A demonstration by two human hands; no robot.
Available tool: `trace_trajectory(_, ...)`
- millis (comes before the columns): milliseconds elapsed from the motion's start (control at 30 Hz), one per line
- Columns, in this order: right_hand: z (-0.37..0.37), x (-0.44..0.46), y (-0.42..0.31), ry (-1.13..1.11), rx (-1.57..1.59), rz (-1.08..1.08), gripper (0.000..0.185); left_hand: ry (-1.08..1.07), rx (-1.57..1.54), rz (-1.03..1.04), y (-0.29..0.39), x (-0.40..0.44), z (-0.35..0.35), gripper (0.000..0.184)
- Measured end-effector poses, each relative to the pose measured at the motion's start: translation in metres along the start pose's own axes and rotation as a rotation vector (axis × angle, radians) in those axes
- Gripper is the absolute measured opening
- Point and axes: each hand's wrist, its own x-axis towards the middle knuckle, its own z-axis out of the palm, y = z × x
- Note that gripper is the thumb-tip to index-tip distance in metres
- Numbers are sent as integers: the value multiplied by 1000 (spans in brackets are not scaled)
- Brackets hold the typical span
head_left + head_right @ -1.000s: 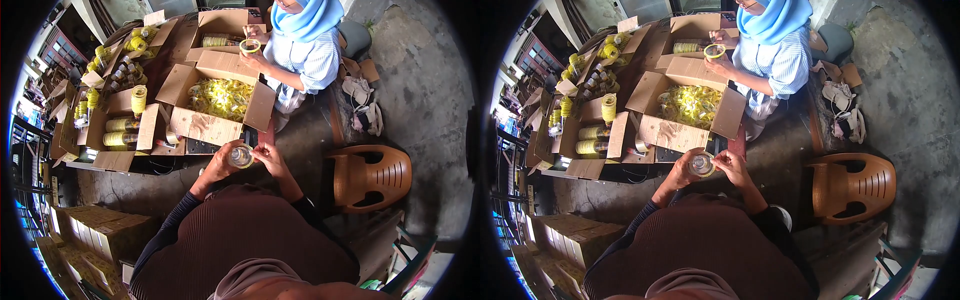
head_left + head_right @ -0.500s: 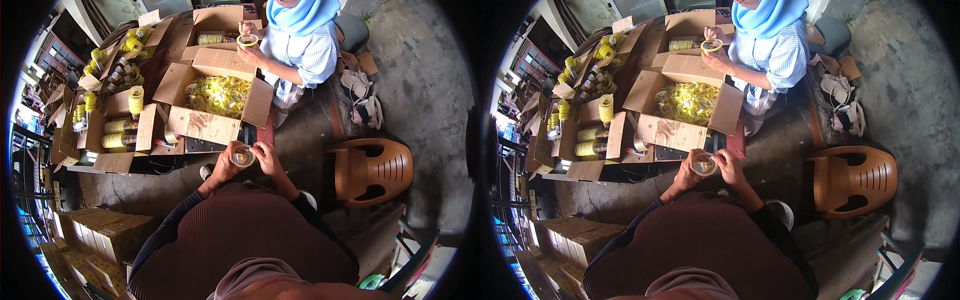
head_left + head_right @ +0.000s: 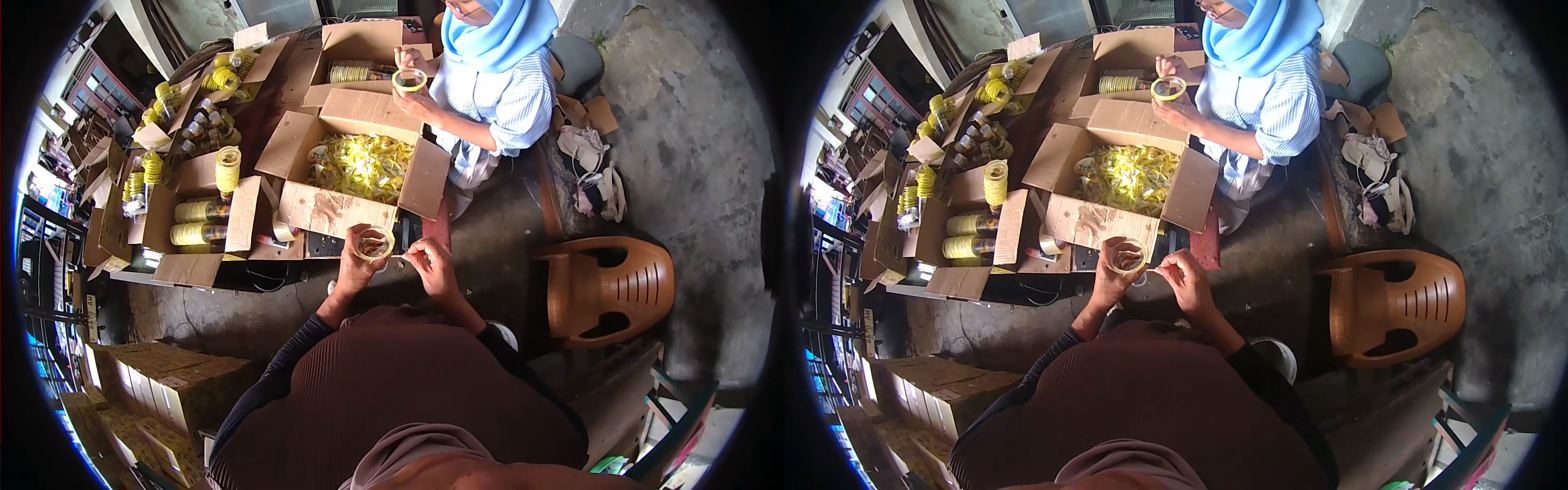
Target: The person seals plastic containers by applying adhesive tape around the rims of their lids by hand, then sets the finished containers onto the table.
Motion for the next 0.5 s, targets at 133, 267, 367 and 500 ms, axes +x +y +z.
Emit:
trace_trajectory(133, -3, -1, 14, -35, -8, 48, 13, -21, 129, 40, 14, 3, -5, 73)
trace_trajectory(267, -2, 11, 13, -60, 56, 89, 19, -90, 216, 114, 27, 5, -5, 76)
trace_trajectory(367, 6, 18, 19, -52, 254, 231, 14, -84, 255, 133, 37, 5, -4, 76)
trace_trajectory(500, 15, 26, 22, -96, 394, 324, 13, -53, 278, 97, 50, 7, -11, 77)
